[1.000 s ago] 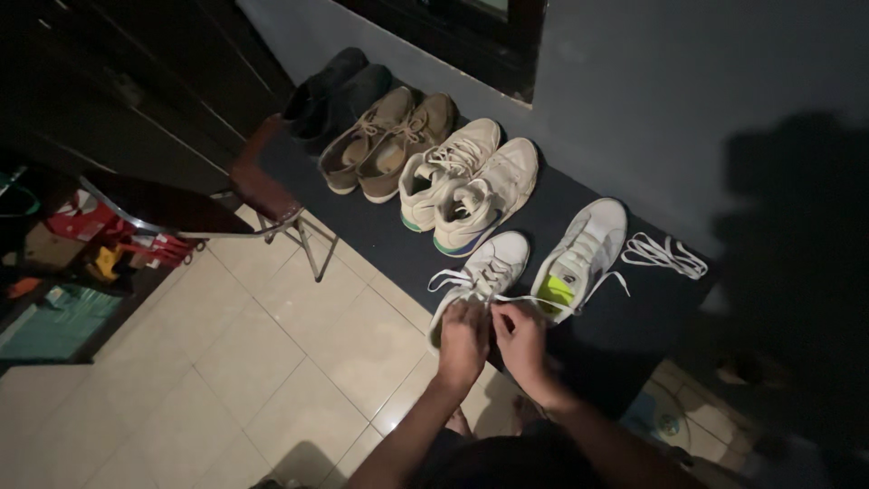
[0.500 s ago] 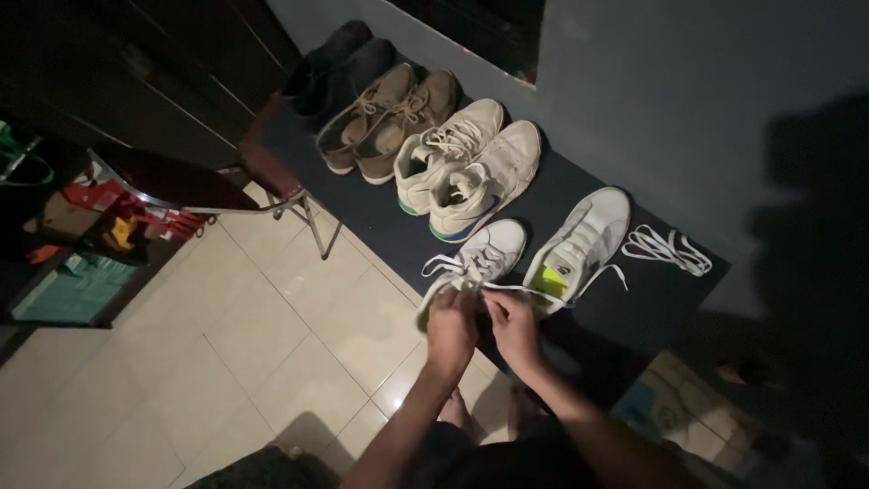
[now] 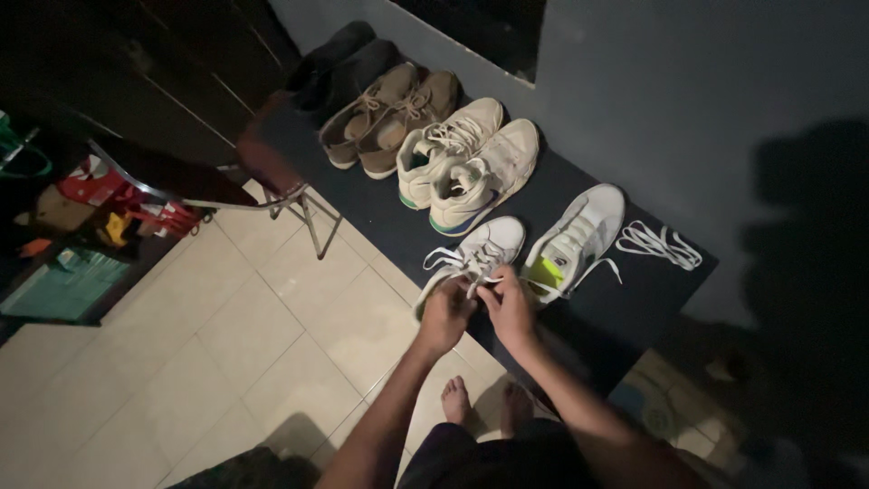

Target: The person laces two pairs of sneakers placed on a bench. They thread white laces through the eyelets of a white pair, then repeat the process with a beige pair, pulling and arranging the laces by hand.

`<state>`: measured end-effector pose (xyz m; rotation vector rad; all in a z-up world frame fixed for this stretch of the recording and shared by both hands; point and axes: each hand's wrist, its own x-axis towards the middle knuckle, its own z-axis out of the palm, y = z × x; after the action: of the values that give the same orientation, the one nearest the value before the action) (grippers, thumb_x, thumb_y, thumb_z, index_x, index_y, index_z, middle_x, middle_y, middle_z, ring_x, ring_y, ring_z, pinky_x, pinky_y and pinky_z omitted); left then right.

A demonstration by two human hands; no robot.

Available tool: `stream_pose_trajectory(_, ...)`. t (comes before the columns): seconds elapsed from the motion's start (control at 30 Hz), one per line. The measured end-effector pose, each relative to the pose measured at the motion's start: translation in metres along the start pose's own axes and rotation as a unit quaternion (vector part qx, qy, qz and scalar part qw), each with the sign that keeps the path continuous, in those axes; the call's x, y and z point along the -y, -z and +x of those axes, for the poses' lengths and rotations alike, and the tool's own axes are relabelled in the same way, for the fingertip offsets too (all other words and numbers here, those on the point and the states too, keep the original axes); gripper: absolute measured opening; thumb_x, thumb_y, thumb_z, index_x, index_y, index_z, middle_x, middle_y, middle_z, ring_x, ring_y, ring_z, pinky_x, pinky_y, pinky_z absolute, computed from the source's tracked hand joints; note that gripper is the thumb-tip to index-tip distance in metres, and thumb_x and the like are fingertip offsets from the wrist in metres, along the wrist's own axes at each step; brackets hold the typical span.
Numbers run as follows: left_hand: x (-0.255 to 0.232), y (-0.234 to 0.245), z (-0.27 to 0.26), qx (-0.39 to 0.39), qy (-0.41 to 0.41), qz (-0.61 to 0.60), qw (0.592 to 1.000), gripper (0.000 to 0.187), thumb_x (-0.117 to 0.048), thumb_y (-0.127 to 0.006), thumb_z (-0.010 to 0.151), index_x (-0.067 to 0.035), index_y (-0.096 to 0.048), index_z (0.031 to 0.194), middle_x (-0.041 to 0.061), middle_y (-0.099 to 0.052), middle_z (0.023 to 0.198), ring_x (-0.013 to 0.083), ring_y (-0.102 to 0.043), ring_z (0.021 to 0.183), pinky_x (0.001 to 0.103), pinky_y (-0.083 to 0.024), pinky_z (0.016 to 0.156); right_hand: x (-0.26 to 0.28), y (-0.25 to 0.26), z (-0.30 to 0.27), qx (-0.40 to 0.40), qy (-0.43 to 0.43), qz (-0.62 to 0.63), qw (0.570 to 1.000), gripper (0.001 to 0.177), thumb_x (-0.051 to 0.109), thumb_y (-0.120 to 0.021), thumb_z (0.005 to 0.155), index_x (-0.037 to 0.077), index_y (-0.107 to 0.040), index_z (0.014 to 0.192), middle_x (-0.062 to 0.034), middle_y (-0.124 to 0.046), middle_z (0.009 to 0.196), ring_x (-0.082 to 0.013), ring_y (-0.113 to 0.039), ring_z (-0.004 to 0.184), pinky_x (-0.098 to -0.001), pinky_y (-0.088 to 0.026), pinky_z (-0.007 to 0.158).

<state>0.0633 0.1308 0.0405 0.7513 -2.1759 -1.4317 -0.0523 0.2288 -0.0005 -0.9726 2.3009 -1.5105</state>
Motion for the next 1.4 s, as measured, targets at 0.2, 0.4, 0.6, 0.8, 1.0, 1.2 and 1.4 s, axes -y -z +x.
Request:
stream_pose_trajectory(0.2, 0.011, 0.005, 0.0, -0.035, 0.115, -0.141, 0.983, 0.023, -0.011, -0.071, 0.092, -0.005, -0.07, 0.115, 0.016, -0.074, 0.1, 0.0182, -0.07, 0.091, 0.033, -0.055, 0.084, 0.029, 0.017, 0.0, 0.082, 0.113, 0.003, 0.99, 0.026, 0.012, -0.068, 0.093, 0.006, -0.064, 0.119, -0.0125, -0.07, 0.096, -0.0246, -0.067, 0.076, -0.0357, -0.054, 0.068)
stream_pose_trajectory(0.4, 0.019, 0.04, 0.041, -0.026, -0.212, 0.174, 0.961, 0.024, -0.006, -0.065, 0.083, -0.001, -0.074, 0.105, 0.022, -0.073, 0.098, 0.0426, -0.068, 0.088, 0.048, -0.053, 0.081, 0.034, -0.003, -0.008, 0.103, 0.011, -0.024, 0.994, 0.042, 0.02, -0.082, 0.082, 0.007, -0.055, 0.111, -0.0134, -0.064, 0.085, -0.0207, -0.066, 0.066, -0.0341, -0.055, 0.06)
stream_pose_trajectory(0.6, 0.013, 0.054, 0.081, 0.174, -0.098, 0.243, 0.949, 0.022, -0.01, -0.078, 0.066, -0.001, -0.073, 0.085, 0.024, -0.07, 0.087, 0.0441, -0.068, 0.086, 0.048, -0.055, 0.074, 0.015, -0.027, -0.02, 0.095, -0.094, 0.043, 0.99, 0.049, 0.016, -0.079, 0.085, 0.011, -0.045, 0.12, -0.0133, -0.07, 0.071, -0.0189, -0.07, 0.057, -0.0349, -0.053, 0.055)
stream_pose_trajectory(0.8, 0.011, 0.097, 0.117, 0.159, -0.104, 0.229, 0.955, 0.013, -0.013, -0.072, 0.084, -0.003, -0.073, 0.091, 0.023, -0.071, 0.089, 0.0415, -0.069, 0.081, 0.047, -0.054, 0.072, 0.015, -0.036, -0.029, 0.05, -0.174, 0.143, 0.973, 0.044, 0.008, -0.066, 0.085, 0.012, -0.042, 0.122, -0.0105, -0.069, 0.072, -0.0198, -0.071, 0.05, -0.0374, -0.056, 0.047)
stream_pose_trajectory(1.0, 0.049, 0.19, 0.113, -0.018, 0.034, 0.301, 0.953, 0.013, -0.011, -0.069, 0.089, -0.004, -0.075, 0.098, 0.023, -0.072, 0.094, 0.0401, -0.072, 0.094, 0.048, -0.056, 0.08, 0.032, -0.03, -0.027, 0.043, -0.089, 0.075, 0.992, 0.049, 0.014, -0.071, 0.088, 0.008, -0.044, 0.129, -0.0127, -0.067, 0.07, -0.0214, -0.067, 0.052, -0.0368, -0.054, 0.049)
stream_pose_trajectory(1.2, 0.036, 0.124, 0.079, 0.041, -0.103, 0.299, 0.948, 0.031, -0.003, -0.063, 0.079, -0.011, -0.073, 0.108, 0.018, -0.072, 0.107, 0.0387, -0.068, 0.103, 0.047, -0.055, 0.085, 0.015, -0.009, 0.014, -0.02, 0.021, -0.03, 0.999, 0.015, 0.015, -0.063, 0.102, 0.006, -0.066, 0.114, -0.0166, -0.073, 0.089, -0.0296, -0.071, 0.076, -0.0388, -0.057, 0.07)
stream_pose_trajectory(1.4, 0.015, 0.057, 0.108, 0.275, -0.247, 0.23, 0.9, 0.02, -0.015, -0.068, 0.087, -0.007, -0.072, 0.105, 0.019, -0.071, 0.103, 0.0392, -0.067, 0.096, 0.047, -0.055, 0.083, -0.028, -0.003, 0.065, 0.068, 0.165, -0.108, 0.978, 0.016, 0.016, -0.078, 0.078, 0.003, -0.076, 0.088, -0.0181, -0.074, 0.086, -0.0374, -0.07, 0.085, -0.0454, -0.056, 0.077)
